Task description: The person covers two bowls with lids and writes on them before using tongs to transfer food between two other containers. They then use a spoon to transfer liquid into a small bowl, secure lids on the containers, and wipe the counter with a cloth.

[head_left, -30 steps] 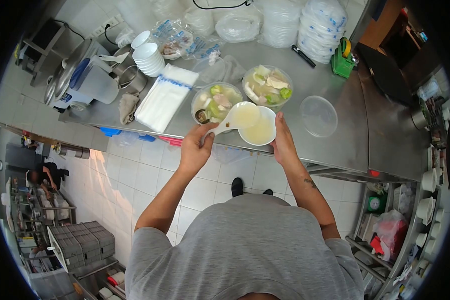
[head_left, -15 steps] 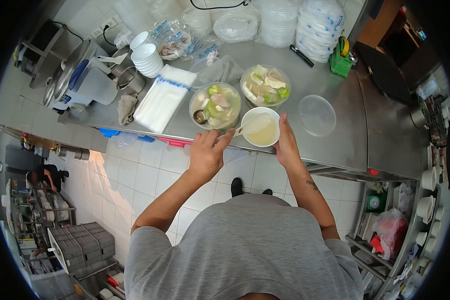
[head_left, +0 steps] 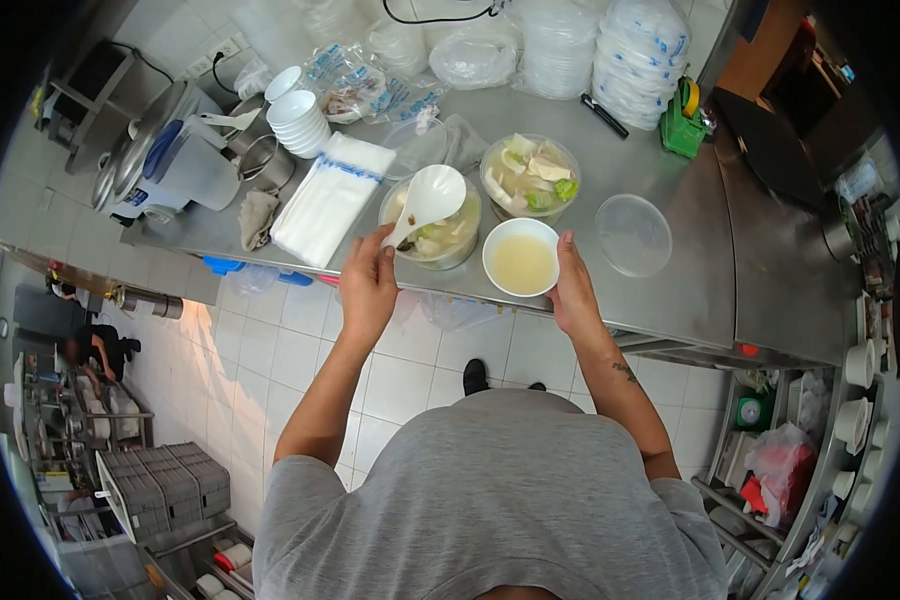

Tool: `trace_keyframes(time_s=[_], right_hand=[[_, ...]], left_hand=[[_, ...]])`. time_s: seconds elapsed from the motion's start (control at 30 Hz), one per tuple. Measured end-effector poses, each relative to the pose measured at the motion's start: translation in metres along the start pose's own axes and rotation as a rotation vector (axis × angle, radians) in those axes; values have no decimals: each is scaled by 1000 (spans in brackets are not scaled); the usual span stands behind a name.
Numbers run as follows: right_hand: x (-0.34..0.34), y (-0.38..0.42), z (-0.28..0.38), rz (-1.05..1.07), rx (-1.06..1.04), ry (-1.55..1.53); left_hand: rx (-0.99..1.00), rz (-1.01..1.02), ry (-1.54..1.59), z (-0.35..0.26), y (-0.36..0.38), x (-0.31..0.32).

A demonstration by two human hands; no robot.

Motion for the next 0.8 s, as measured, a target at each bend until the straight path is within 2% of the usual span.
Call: trace_keyframes(time_s=[0.2, 0.3, 0.4, 0.5, 0.7, 0.8], right_hand=[[2, 0, 1, 9, 11, 6], [2, 0, 0, 27, 17, 7], [2, -1, 1, 40, 27, 18], [2, -1, 2, 49, 31, 35], [-1, -4, 1, 49, 21, 65], [-2, 0, 5, 37, 1, 60]], left_hand=[[123, -58, -168, 6, 11, 11], [110, -34, -176, 9, 11, 13], [-119, 46, 42, 27, 9, 15], [-218, 48, 185, 25, 8, 11], [-180, 128, 245, 1, 13, 11], [-40, 131, 239, -10, 23, 20]])
Point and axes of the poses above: each hand's wrist, its own y-axis away from the middle knuckle, its own x-axis out of the palm, z = x × y, the point moved 4 cm from there along -y, towards the middle knuckle, and after that the axes turned 7 degrees about -z, right-handed, at the moved point
